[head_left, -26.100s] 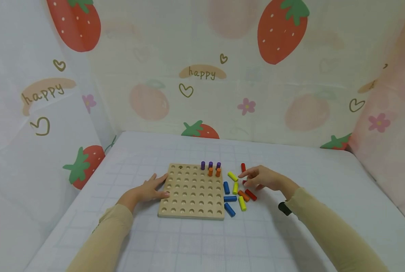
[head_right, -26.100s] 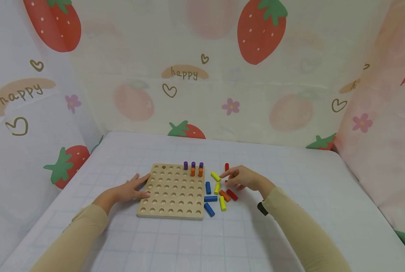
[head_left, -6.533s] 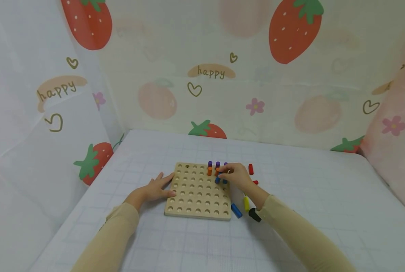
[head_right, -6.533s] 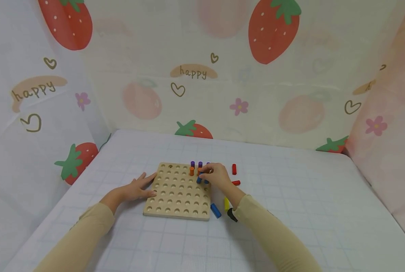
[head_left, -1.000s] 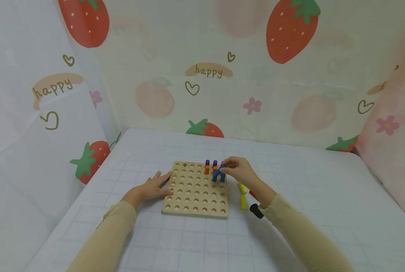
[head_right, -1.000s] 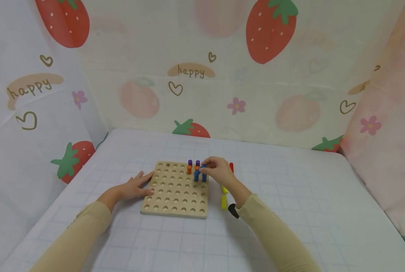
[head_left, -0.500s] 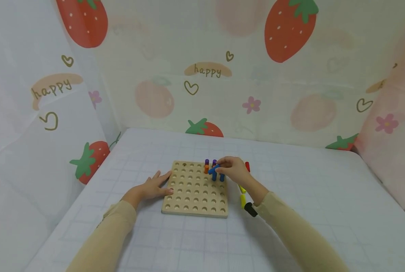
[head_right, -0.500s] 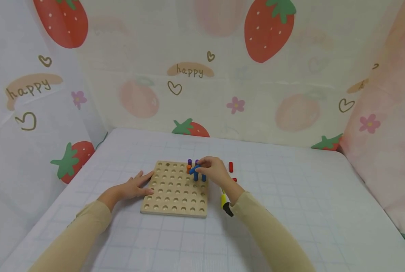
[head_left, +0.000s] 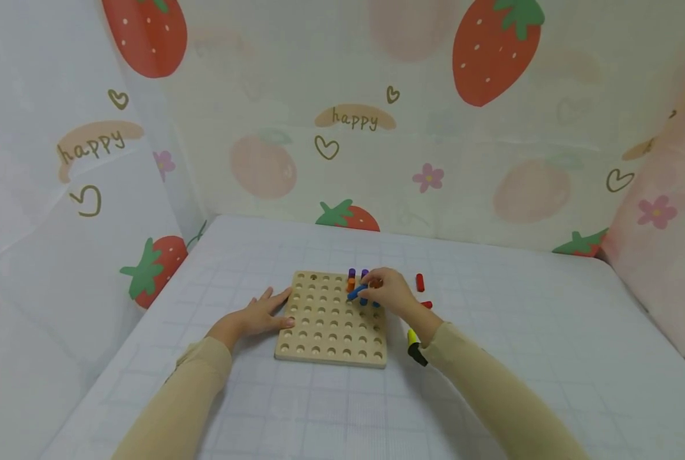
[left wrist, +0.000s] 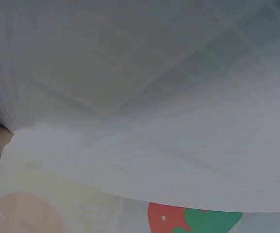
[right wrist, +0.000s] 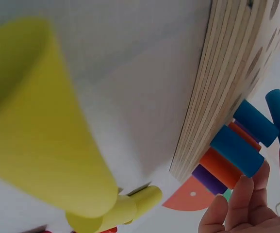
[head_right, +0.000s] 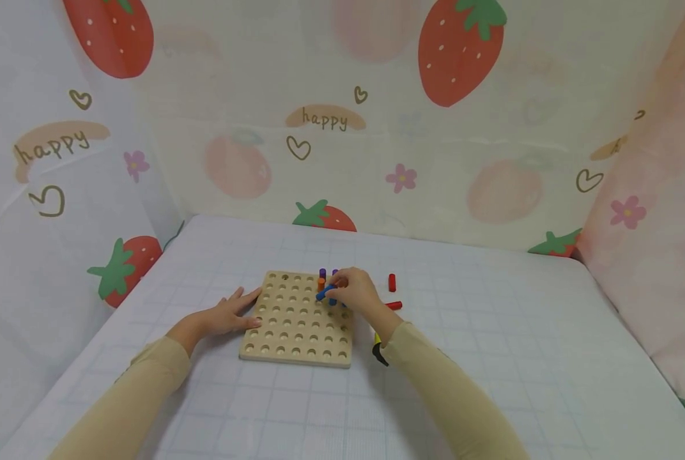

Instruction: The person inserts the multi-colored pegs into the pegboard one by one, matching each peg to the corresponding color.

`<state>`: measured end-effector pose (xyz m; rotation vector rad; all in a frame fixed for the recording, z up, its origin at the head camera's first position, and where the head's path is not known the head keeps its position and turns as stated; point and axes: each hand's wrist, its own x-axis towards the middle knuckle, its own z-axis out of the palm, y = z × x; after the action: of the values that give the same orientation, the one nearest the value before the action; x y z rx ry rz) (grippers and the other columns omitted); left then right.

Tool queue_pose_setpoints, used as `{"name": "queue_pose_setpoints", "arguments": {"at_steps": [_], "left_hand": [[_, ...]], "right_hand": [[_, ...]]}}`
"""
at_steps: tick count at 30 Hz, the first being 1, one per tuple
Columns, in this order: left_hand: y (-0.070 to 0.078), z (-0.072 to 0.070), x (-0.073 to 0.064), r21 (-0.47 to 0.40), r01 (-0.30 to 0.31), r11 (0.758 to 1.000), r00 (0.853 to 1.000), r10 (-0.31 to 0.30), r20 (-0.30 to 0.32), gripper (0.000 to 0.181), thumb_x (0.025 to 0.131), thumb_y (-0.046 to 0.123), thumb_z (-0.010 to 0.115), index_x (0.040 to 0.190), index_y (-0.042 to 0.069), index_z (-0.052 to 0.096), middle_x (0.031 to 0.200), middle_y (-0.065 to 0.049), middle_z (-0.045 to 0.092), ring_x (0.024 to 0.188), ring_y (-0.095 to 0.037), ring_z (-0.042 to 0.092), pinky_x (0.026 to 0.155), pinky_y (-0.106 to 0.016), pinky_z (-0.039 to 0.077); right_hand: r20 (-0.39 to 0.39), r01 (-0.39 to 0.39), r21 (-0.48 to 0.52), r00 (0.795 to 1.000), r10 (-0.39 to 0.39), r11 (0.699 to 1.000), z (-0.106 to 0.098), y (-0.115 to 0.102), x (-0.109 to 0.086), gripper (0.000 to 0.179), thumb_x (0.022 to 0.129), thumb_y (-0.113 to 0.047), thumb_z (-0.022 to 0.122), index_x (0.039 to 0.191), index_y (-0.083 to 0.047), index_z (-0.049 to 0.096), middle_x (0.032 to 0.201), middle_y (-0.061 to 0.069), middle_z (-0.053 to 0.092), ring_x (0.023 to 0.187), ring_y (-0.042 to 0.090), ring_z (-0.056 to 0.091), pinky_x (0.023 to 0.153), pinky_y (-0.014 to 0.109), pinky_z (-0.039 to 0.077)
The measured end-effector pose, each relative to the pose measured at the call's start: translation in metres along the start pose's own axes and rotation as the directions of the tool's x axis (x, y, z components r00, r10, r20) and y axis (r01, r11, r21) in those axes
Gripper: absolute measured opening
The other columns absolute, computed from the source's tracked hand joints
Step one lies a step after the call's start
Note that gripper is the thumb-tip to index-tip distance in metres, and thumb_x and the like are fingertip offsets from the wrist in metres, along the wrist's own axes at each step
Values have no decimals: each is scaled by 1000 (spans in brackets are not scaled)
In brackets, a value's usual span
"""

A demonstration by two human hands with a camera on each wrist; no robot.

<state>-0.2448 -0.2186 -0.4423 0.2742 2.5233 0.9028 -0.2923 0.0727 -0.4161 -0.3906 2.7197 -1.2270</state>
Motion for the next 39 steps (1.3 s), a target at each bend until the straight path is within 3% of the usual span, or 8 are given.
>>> {"name": "queue_pose_setpoints", "arguments": {"at_steps": [14, 24, 33, 39], "left_hand": [[-1, 3, 2, -5, 7, 1000, 1000, -7, -4, 88, 94, 45, 61, 156, 7, 12, 156, -33, -5, 139, -56, -10, 108, -69, -1], [1, 2, 0, -8, -1, 1000, 1000, 1, -3, 88, 94, 44, 61, 156, 7, 12, 156, -32, -4, 140, -54, -11, 108, -69, -2], [2, 2, 0, -10, -11, 1000, 1000, 11, 5, 88, 94, 44, 61, 156, 6, 12, 157, -31, -2, 141, -50, -11, 110, -67, -4], [1, 1, 0, -12, 2, 1000, 1000, -2, -5, 88, 93, 44, 62, 156, 7, 12, 156, -32, -5, 139, -55, -11, 107, -70, -2]], "right_hand": [[33, 51, -137, 998, -47, 989, 5, -4, 6, 14, 85, -11, 76, 97, -3, 74, 93, 7, 60, 85, 21, 51, 73, 32, 47], [36, 77, -275, 997, -70, 958, 9, -4, 9, 16, 86, -16, 76, 99, -8, 76, 92, 5, 61, 91, 23, 54, 77, 41, 47], [45, 98, -265, 995, -89, 959, 9, -5, 6, 20, 85, -19, 77, 105, -14, 78, 82, 3, 57, 83, 22, 49, 66, 35, 41], [59, 86, -168, 995, -77, 982, 0, -3, 3, 24, 86, -19, 75, 109, -11, 76, 88, 4, 58, 84, 21, 50, 64, 30, 41]]}}
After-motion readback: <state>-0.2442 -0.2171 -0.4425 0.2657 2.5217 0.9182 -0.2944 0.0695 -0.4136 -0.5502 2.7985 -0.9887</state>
